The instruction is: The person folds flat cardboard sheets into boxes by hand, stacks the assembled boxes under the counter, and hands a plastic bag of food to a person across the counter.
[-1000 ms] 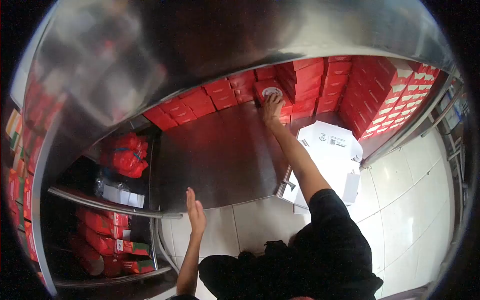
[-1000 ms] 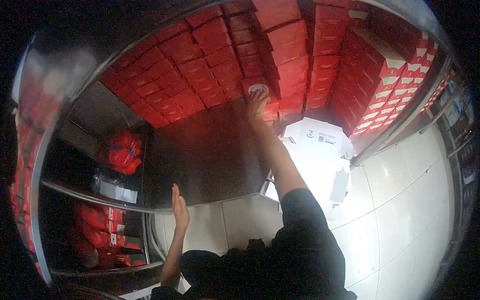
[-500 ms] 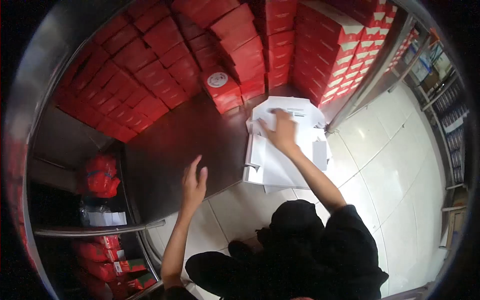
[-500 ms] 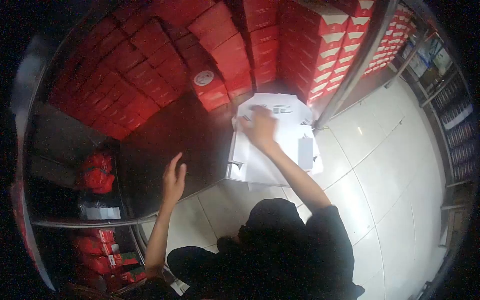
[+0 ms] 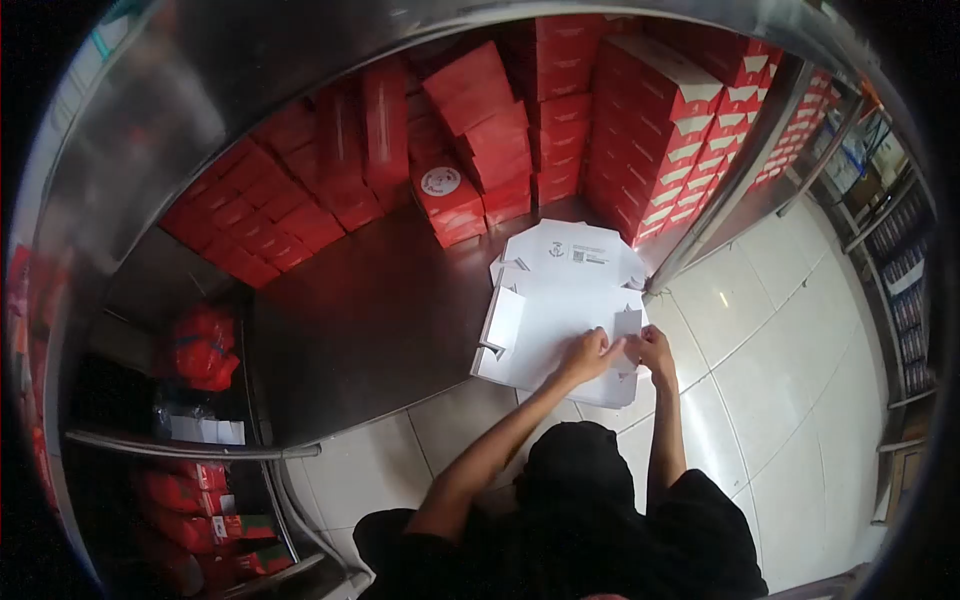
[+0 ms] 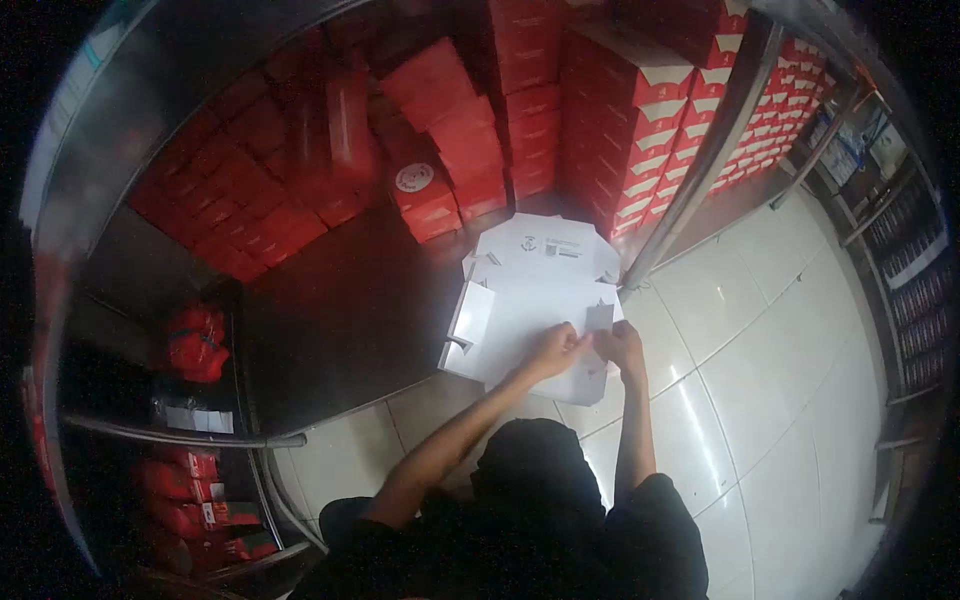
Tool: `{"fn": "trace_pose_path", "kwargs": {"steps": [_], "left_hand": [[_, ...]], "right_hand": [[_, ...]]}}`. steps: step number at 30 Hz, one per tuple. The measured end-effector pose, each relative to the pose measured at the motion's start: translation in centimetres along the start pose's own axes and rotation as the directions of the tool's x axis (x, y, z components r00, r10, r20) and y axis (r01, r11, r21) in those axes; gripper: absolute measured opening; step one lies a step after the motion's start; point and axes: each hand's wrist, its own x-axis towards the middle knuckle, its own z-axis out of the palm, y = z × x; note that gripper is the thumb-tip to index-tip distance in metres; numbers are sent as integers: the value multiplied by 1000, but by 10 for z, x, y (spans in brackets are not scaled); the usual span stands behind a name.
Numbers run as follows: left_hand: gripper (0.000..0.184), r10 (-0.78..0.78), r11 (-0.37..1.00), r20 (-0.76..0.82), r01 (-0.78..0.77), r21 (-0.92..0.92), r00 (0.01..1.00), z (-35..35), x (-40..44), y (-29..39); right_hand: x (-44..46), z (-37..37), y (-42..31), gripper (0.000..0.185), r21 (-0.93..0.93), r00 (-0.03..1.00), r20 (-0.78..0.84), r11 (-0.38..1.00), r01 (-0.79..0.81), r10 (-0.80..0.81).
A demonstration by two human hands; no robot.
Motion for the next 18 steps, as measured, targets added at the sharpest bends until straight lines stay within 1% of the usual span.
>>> {"fn": "trace_pose_path", "kwargs": {"steps": [1, 2, 4, 5, 6, 7, 8, 9, 10, 11, 12, 13, 14, 16, 18], "left_hand": [[48, -59, 998, 43, 58, 28, 997, 7, 5, 4], [54, -98, 992, 49, 94, 82, 994, 10, 7, 11], [67, -178, 968, 51, 166, 187, 983, 14, 13, 24], [71, -147, 973, 69, 132, 190, 987, 13, 13, 25], [76, -117, 976, 86, 99, 192, 989, 11, 12, 26], [80, -87, 979, 104, 65, 195, 991, 12, 11, 23], [76, -68, 974, 66, 52, 221, 995, 15, 10, 23], [75, -87, 979, 80, 70, 192, 993, 14, 11, 19], [74, -105, 983, 95, 89, 160, 990, 13, 13, 14], [73, -122, 986, 112, 107, 129, 986, 12, 14, 8], [61, -153, 985, 206, 132, 112, 967, 8, 16, 1], [54, -151, 989, 190, 149, 25, 970, 15, 18, -16], [47, -145, 986, 172, 157, -62, 974, 24, 24, -38], [27, -181, 961, 28, 183, -209, 983, -1, 13, -21], [23, -167, 943, -57, 143, -300, 984, -18, 21, -15]], "right_hand": [[0, -4, -1, 35, 153, 998, 63, 988, -27, 17], [-23, -8, -24, 44, 291, 992, 106, 951, -101, 72], [-34, -8, -21, 53, 462, 994, 94, 882, -97, 60], [-39, -6, -18, 58, 544, 995, 89, 834, -93, 52], [-34, -5, -11, 64, 554, 987, 133, 820, -146, 86], [-35, -5, -8, 66, 583, 989, 127, 800, -138, 78], [-36, -4, -5, 68, 612, 990, 123, 780, -132, 71], [-36, -1, -3, 70, 639, 991, 119, 759, -126, 64], [-38, 1, -5, 72, 630, 994, 94, 769, -106, 61], [-41, 4, -8, 63, 639, 994, 87, 761, -110, 70], [-43, 8, -11, 53, 651, 994, 79, 751, -111, 79], [-47, 10, -14, 45, 662, 994, 71, 741, -113, 88], [-39, 15, -2, 37, 569, 1000, -8, 822, -2, 8], [-12, 28, 43, 22, 339, 974, -134, 916, 216, -180], [-21, 20, 18, 19, 127, 977, -155, 978, 166, -146]]}}
